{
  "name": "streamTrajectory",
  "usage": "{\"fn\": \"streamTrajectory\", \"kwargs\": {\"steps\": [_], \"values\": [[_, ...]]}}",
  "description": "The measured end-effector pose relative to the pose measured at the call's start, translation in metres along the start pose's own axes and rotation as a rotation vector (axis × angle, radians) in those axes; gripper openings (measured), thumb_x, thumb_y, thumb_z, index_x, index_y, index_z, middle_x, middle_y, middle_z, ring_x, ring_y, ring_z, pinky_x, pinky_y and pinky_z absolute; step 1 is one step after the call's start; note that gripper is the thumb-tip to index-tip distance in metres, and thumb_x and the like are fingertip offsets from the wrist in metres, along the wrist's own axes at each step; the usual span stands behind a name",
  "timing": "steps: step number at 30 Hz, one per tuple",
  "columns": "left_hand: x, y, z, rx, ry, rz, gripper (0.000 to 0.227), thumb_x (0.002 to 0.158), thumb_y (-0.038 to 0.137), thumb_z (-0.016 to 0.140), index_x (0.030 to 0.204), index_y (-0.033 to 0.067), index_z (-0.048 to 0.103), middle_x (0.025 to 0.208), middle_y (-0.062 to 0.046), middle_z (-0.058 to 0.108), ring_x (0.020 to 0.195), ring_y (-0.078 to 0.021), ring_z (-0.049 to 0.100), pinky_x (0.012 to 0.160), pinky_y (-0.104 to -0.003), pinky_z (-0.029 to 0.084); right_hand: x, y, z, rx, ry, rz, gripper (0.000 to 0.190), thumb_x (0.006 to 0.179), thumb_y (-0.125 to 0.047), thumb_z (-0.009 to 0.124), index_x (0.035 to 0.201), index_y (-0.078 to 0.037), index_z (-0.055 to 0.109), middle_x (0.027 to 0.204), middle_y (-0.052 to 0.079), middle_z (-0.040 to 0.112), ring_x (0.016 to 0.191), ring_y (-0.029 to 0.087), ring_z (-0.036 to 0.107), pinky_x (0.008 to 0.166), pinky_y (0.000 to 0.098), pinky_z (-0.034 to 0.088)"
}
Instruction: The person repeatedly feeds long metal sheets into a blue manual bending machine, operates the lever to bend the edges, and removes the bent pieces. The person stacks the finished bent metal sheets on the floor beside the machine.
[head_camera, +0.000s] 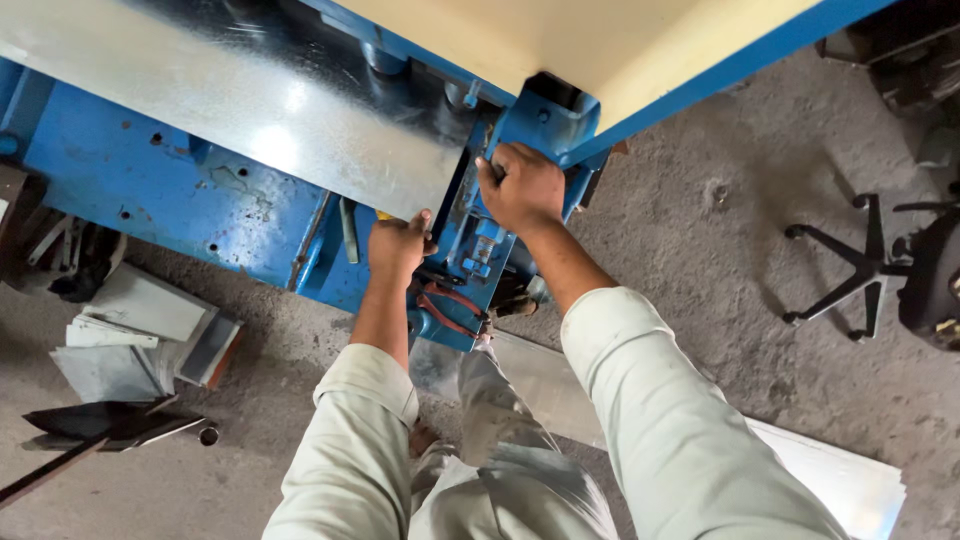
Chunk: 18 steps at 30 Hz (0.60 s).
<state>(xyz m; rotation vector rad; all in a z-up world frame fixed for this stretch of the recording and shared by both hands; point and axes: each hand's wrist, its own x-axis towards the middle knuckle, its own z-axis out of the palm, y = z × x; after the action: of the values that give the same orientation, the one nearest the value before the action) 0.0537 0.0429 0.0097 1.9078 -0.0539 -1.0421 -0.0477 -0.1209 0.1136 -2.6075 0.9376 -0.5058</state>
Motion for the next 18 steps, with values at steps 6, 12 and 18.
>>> {"fn": "streamTrajectory", "kwargs": {"steps": [6, 12, 18], "values": [[-0.0044, 0.0065, -0.0002, -0.062, 0.002, -0.062, 0.042, 0.095, 0.034, 0.074, 0.072, -0.001, 0.068, 0.064, -0.009, 0.069, 0.052, -0.0155, 0.07, 0.042, -0.027, 0.045, 0.001, 0.0017, -0.0012, 0.031, -0.029, 0.011, 0.039, 0.092, -0.029, 0.074, 0.066, -0.011, 0.05, 0.07, 0.004, 0.058, 0.063, 0.027, 0.06, 0.056, 0.0448, 0.048], [-0.0043, 0.0056, -0.0005, -0.074, 0.001, -0.068, 0.04, 0.095, 0.032, 0.074, 0.073, -0.0012, 0.067, 0.064, -0.009, 0.07, 0.052, -0.0157, 0.069, 0.042, -0.027, 0.046, -0.0004, 0.0027, -0.0015, 0.044, 0.017, -0.032, 0.036, 0.092, -0.028, 0.072, 0.068, -0.011, 0.052, 0.072, 0.005, 0.06, 0.067, 0.029, 0.062, 0.058, 0.0453, 0.05], [-0.0069, 0.0084, 0.0001, -0.071, 0.016, -0.051, 0.04, 0.095, 0.03, 0.073, 0.073, -0.0025, 0.066, 0.064, -0.011, 0.069, 0.051, -0.0159, 0.067, 0.042, -0.027, 0.046, 0.0003, 0.0003, -0.0064, 0.062, -0.002, -0.007, 0.032, 0.09, -0.03, 0.072, 0.072, -0.01, 0.055, 0.074, 0.006, 0.061, 0.069, 0.03, 0.064, 0.06, 0.0457, 0.051]]}}
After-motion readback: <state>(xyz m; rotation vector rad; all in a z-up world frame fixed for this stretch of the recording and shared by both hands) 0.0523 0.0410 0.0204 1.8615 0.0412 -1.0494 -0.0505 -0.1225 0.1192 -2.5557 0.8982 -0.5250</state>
